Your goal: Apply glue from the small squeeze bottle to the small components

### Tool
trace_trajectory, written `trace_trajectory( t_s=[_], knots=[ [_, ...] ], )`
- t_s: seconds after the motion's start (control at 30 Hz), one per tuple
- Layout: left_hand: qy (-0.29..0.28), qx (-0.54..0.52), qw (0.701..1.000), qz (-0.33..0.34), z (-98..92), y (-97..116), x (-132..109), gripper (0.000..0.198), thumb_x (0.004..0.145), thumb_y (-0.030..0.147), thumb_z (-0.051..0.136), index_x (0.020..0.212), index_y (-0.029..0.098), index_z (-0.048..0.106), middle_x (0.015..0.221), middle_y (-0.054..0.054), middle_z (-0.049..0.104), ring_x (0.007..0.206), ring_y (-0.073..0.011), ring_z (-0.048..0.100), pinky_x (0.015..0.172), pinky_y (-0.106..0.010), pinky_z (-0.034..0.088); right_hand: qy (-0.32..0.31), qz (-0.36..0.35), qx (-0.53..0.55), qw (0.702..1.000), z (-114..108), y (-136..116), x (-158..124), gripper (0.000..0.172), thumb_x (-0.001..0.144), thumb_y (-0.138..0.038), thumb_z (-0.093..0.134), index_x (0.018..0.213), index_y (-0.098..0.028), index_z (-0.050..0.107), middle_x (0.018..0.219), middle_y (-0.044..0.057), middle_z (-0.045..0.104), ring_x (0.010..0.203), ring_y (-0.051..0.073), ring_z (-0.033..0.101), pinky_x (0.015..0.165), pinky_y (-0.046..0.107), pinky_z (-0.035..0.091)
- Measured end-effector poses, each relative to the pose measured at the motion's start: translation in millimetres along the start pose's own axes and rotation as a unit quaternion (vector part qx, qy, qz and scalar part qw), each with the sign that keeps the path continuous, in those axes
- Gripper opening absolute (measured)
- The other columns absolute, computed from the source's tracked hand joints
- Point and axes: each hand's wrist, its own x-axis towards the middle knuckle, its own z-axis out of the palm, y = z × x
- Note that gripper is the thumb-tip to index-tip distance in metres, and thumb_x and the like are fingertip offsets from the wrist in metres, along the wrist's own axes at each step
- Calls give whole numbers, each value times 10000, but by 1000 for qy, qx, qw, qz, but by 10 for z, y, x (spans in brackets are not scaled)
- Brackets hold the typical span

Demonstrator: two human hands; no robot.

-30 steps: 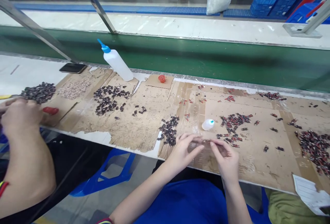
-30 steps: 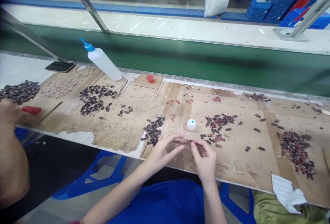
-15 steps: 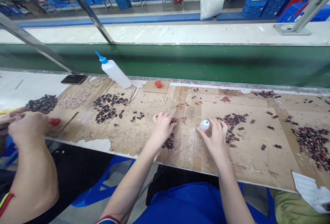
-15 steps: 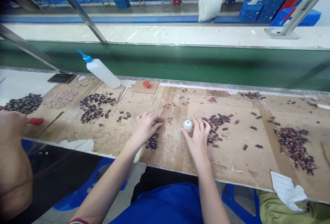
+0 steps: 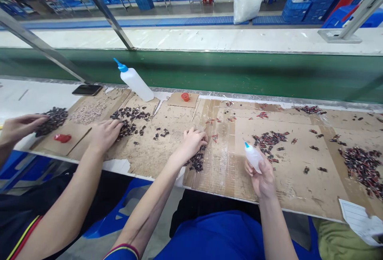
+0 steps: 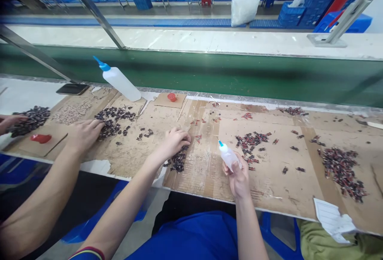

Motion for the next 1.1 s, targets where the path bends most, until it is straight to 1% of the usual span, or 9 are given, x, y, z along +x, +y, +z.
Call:
trace_trajectory(
  t_s=[0.13,0.23,0.3,0.37,0.43,0.5,0.67,0.8,1.1],
  knots=[
    [14,-17,1000,19,24,17,-99,131,859,159,620,744,208,662,919,-38,721,1041,-266,500,874,-416,295,42,16,59,997,-5,-38,-25,360,569,-387,821,834,-196,671,544,-66,441,417,44,290,377,191,204],
    [10,-66,997,26,114,114,-258,139,867,182,624,743,219,676,902,-27,728,1017,-253,516,884,-420,288,54,13,65,996,-20,-27,-20,296,553,-329,801,771,-187,660,587,-46,507,415,29,271,366,185,199],
    [4,-109,994,32,214,203,-388,129,869,200,632,759,235,690,901,-14,732,984,-239,533,874,-413,293,72,6,53,996,-21,-5,-15,295,548,-324,795,764,-185,652,625,-32,553,417,27,292,361,184,221],
    [6,-139,990,29,326,284,-514,105,860,222,657,769,248,701,896,-4,734,981,-233,542,866,-408,296,110,2,41,993,-8,28,-15,313,558,-383,791,743,-185,635,602,-28,571,404,39,334,350,185,243],
    [24,-148,989,16,424,332,-614,77,845,236,685,777,260,711,883,1,734,995,-235,543,866,-411,295,149,3,23,989,12,68,-23,360,574,-480,772,702,-187,608,558,-21,584,388,65,402,330,188,255],
    [45,-145,988,4,487,339,-679,33,829,249,709,814,275,724,877,0,733,1005,-238,545,869,-417,298,164,5,-16,986,29,112,-38,392,586,-527,761,665,-184,588,531,-10,597,380,92,458,320,194,273],
    [80,-147,986,13,519,263,-729,200,777,226,765,961,289,718,962,-12,751,1062,-252,571,876,-422,323,163,-27,-148,975,67,206,-76,365,634,-487,762,610,-161,598,487,-1,587,402,114,502,380,223,379],
    [86,-169,982,15,536,237,-730,225,807,158,720,985,295,709,988,-5,759,1068,-237,613,875,-413,348,163,-64,-228,958,140,206,-100,334,669,-456,731,574,-164,602,495,8,599,427,126,519,429,244,429],
    [90,-175,980,-11,565,242,-717,152,806,166,723,882,296,744,891,15,774,1025,-215,659,912,-407,326,104,-105,-294,944,217,163,-140,265,720,-420,697,625,-173,672,572,33,678,490,168,601,465,259,480]
  ],
)
